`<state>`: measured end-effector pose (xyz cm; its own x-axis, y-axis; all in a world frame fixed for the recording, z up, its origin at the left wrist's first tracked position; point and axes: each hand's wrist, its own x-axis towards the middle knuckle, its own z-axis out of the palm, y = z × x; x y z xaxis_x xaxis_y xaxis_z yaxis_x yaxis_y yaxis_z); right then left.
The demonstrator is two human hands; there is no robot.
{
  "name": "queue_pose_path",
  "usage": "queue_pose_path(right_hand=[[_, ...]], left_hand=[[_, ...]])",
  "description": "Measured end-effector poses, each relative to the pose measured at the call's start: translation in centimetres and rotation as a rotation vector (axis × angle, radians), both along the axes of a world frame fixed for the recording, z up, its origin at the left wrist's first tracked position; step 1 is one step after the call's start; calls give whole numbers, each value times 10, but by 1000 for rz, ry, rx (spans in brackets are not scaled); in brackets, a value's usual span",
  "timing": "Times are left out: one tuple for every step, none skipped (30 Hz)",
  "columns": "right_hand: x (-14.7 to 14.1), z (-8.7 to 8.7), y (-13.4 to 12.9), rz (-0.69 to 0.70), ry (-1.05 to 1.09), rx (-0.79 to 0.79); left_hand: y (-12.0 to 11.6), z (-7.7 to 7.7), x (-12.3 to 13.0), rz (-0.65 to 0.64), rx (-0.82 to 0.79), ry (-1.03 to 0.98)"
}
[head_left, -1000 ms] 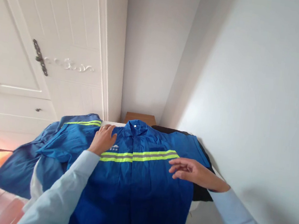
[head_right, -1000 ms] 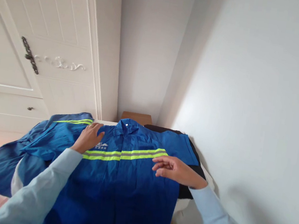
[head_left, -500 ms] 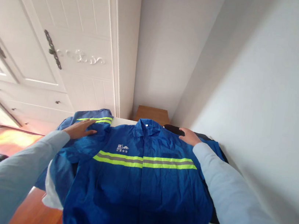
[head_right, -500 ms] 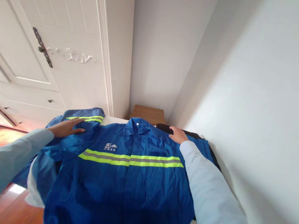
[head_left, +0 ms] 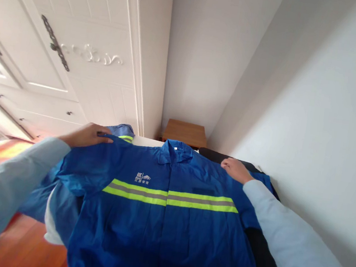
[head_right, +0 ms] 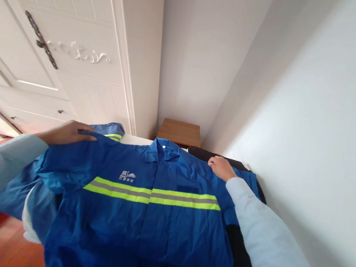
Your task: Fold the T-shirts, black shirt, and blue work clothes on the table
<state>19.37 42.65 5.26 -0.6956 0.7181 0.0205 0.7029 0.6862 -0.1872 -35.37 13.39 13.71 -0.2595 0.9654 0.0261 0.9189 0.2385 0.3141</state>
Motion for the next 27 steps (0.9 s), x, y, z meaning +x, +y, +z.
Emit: queue_pose_path(right_hand=[[8,3,1,32,42,27],[17,6,4,61,82,51],[25,7,6,81,109,70],[33,6,8,83,110,80],[40,3,11,66,82,78],[46,-1,12,38,37,66],[49,-5,13,1,-14,46],[52,-9,13,-34,-63,20],[53,-12,12,-62,-103,-7],[53,-13,11,-80,-133,-30],[53,-12,9,-89,-154,-44],[54,-8,8,-93,-166,-49],[55,-2,6,-99,-173,-47],[57,6,4,-112,-176,-34],[60,14,3,-129,-183,-1],[63,21,1,-148,-193,58],[67,27,-1,-163,-207,135],[71,32,-2,-175,-220,218],[75,34,-3,-183,-225,289],[79,35,-4,-193,-216,331],[82,34,-5,-210,-193,335],[86,31,-5,-236,-161,310],[89,29,-6,-268,-134,272],[93,26,-8,-308,-120,235],[97,22,-11,-357,-125,200],[101,19,-14,-410,-147,165],[107,16,-19,-463,-173,129]], left_hand=[[-9,11,-3,-2,44,4],[-17,21,-8,-11,93,17],[-24,29,-15,-14,143,45],[-29,34,-22,1,189,91],[-31,36,-29,24,206,145],[-31,35,-35,52,187,200],[-27,32,-40,90,131,254],[-22,26,-43,134,54,304],[-16,18,-43,182,-25,347],[-9,10,-42,228,-92,377],[-3,2,-40,265,-141,394],[2,-5,-36,292,-170,402],[5,-11,-32,307,-184,406],[8,-16,-27,316,-188,413],[10,-19,-22,323,-192,425],[11,-21,-17,328,-190,442],[12,-23,-11,332,-180,463],[14,-24,-4,333,-162,487],[16,-25,5,326,-136,510],[19,-26,16,310,-105,530],[24,-27,30,283,-73,548],[28,-29,45,236,-35,557],[34,-32,64,171,6,554],[39,-37,84,90,52,538],[44,-42,106,-3,107,499],[48,-48,128,-92,149,444],[52,-56,151,-160,173,389]])
